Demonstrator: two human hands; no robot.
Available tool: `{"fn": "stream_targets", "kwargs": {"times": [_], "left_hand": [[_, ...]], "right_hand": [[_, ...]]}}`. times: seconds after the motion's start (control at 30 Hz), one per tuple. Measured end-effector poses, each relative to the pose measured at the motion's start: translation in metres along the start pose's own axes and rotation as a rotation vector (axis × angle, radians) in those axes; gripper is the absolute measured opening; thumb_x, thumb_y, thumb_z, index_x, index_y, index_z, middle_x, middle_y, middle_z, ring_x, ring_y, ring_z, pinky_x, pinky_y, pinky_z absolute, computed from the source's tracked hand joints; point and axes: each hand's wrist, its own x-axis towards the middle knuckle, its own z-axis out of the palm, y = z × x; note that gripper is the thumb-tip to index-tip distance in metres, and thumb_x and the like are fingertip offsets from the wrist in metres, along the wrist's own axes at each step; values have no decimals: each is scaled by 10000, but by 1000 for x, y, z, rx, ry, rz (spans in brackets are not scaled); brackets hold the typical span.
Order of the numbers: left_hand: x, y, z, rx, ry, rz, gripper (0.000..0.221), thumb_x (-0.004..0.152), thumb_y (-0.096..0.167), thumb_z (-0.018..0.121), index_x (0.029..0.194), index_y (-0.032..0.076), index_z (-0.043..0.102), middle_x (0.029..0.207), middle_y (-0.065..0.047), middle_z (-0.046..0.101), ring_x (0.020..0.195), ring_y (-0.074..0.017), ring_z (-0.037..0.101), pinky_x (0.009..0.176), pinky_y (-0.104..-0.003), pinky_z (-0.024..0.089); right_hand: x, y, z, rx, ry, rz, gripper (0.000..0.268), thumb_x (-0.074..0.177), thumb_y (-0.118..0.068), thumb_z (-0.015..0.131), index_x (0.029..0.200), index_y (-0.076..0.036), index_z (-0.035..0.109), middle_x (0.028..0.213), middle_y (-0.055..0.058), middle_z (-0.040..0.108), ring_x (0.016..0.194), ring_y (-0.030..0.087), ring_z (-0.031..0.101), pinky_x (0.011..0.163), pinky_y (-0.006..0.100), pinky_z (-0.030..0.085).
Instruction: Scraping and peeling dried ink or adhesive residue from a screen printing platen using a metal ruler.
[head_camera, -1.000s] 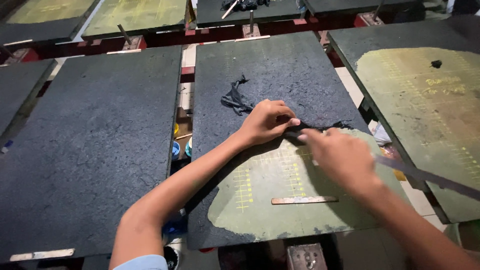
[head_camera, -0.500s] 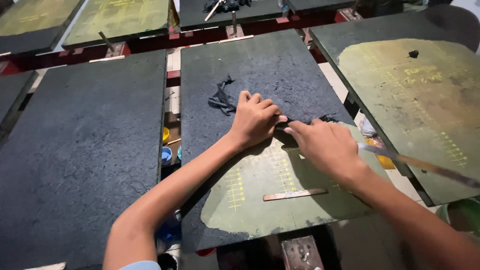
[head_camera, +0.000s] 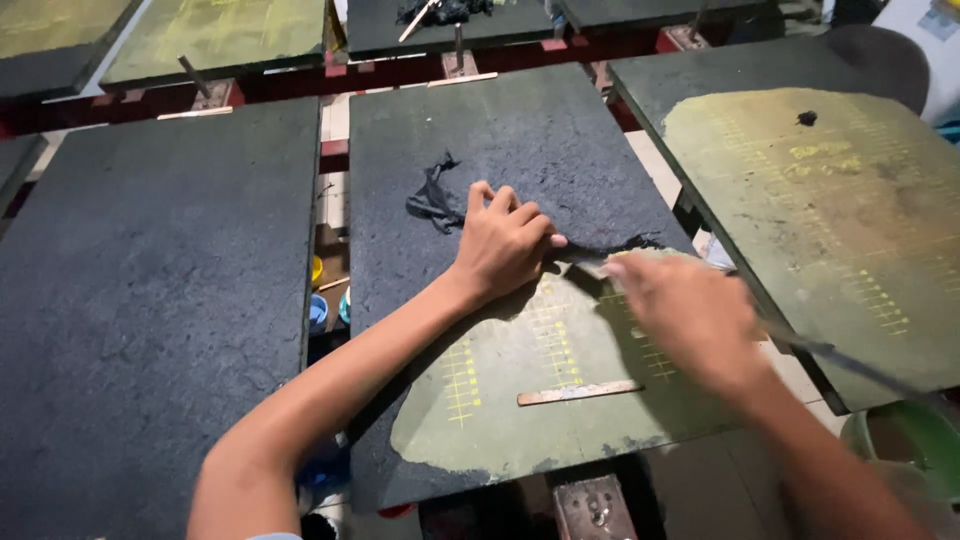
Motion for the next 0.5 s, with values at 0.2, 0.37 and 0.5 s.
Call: {"fn": "stream_targets", "kwargs": {"times": [0.2, 0.37, 0.5], "left_hand": [[1, 2, -2, -10, -25, 12, 188, 865, 289, 739, 758, 178, 631, 683, -4, 532, 703, -229, 513, 813, -466, 385], [-1, 2, 0, 1, -22, 3, 226, 912, 316, 713, 752, 174, 642, 673, -1, 537, 684, -223, 503, 812, -466, 391], [-2, 0, 3, 8, -25, -4, 229, 916, 325, 705, 765, 172, 627, 676, -9, 532, 692, -234, 510, 812, -472, 392]], "right_hand": [[13, -16, 35, -5, 196, -116, 299, 1058, -489, 450, 1198, -391, 696, 782, 136, 666, 668, 435, 748, 622, 563, 605], [5, 1, 13, 32, 34, -20, 333, 1066, -490, 428, 1237, -401, 700, 864, 167, 720, 779, 454, 766, 697, 579, 611], [5, 22, 7, 82, -5, 59, 353, 1076, -483, 425, 1228, -388, 729, 850, 143, 757, 775, 403, 782, 704, 526, 623]]}}
